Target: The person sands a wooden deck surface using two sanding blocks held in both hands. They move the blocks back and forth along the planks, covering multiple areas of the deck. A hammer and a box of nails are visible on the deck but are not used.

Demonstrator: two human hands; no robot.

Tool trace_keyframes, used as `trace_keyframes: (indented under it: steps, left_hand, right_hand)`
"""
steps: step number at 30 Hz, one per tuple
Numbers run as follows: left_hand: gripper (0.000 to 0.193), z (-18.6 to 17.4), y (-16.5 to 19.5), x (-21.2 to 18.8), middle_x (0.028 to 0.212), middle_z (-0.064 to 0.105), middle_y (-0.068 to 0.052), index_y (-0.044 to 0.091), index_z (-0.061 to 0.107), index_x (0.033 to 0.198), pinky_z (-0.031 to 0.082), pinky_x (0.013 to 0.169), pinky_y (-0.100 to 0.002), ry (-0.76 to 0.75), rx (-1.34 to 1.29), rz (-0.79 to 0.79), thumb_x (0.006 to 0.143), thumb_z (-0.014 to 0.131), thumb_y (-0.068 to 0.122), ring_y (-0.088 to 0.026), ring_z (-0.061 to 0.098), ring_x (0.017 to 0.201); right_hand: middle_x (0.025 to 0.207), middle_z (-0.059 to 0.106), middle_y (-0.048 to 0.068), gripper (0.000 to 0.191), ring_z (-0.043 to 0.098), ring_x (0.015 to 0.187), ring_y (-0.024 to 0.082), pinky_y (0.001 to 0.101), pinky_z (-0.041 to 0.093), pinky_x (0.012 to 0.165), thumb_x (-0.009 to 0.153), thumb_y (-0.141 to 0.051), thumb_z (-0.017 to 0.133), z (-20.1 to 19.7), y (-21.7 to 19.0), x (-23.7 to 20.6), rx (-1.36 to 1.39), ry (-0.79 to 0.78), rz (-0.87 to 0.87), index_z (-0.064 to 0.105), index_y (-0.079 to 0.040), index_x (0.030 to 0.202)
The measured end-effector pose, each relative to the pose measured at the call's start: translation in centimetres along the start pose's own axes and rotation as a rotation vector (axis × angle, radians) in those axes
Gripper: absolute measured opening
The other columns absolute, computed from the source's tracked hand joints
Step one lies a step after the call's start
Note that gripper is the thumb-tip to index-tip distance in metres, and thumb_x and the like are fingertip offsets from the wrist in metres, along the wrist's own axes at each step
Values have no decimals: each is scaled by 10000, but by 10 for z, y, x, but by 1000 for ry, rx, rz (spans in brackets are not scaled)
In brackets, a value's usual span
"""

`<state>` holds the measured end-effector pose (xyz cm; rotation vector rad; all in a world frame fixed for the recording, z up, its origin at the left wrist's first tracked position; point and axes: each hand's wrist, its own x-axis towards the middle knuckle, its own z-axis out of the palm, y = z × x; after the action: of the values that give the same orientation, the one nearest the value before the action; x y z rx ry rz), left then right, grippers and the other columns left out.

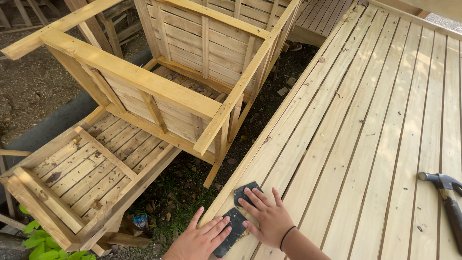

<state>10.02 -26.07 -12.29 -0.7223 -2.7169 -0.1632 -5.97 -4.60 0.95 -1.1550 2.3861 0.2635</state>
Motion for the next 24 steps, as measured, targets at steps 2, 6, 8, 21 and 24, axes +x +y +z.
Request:
trace_keyframes:
  steps: [2,6,8,21,24]
  left_hand:
    - [724,1,-2,-1,1614,335,-111,117,401,1524,24,1159,-699,-17,-43,6,1055,330,664,-207,267,1508]
    - [758,-5,-4,-2,1609,318,-130,83,382,1525,15,1145,-693,-73,-80,16,1070,314,684,-234,250,1497]
    - [766,-9,-4,-1,1616,311,-136,78,374,1532,12,1154,-689,-105,-68,11,1078,292,689,-237,241,1505]
    - [798,-65,4,25,1643,240,-165,24,335,1543,-61,1158,-680,-472,-325,-86,1029,341,634,-259,179,1521]
    - [725,-76,10,28,1623,252,-182,17,348,1520,-47,1165,-634,-476,-248,-118,983,431,496,-284,195,1496]
  right_hand:
    - [1686,136,-3,682,104,1548,202,583,-15,1220,985,-601,257,-9,37,27,-42,128,77,228,-290,1592]
    - [1693,135,-24,685,130,1548,185,579,14,1233,989,-601,206,-31,111,76,54,256,421,209,-296,1603]
    - [1700,137,-21,692,135,1558,191,574,36,1239,993,-615,194,-30,111,75,104,284,519,213,-293,1606]
    - [1692,138,-13,659,124,1553,193,572,7,1240,1003,-560,270,-26,55,-3,34,169,339,215,-284,1598]
    - [1699,137,-13,659,129,1564,192,570,27,1249,1010,-561,262,-28,54,11,139,193,475,224,-271,1601]
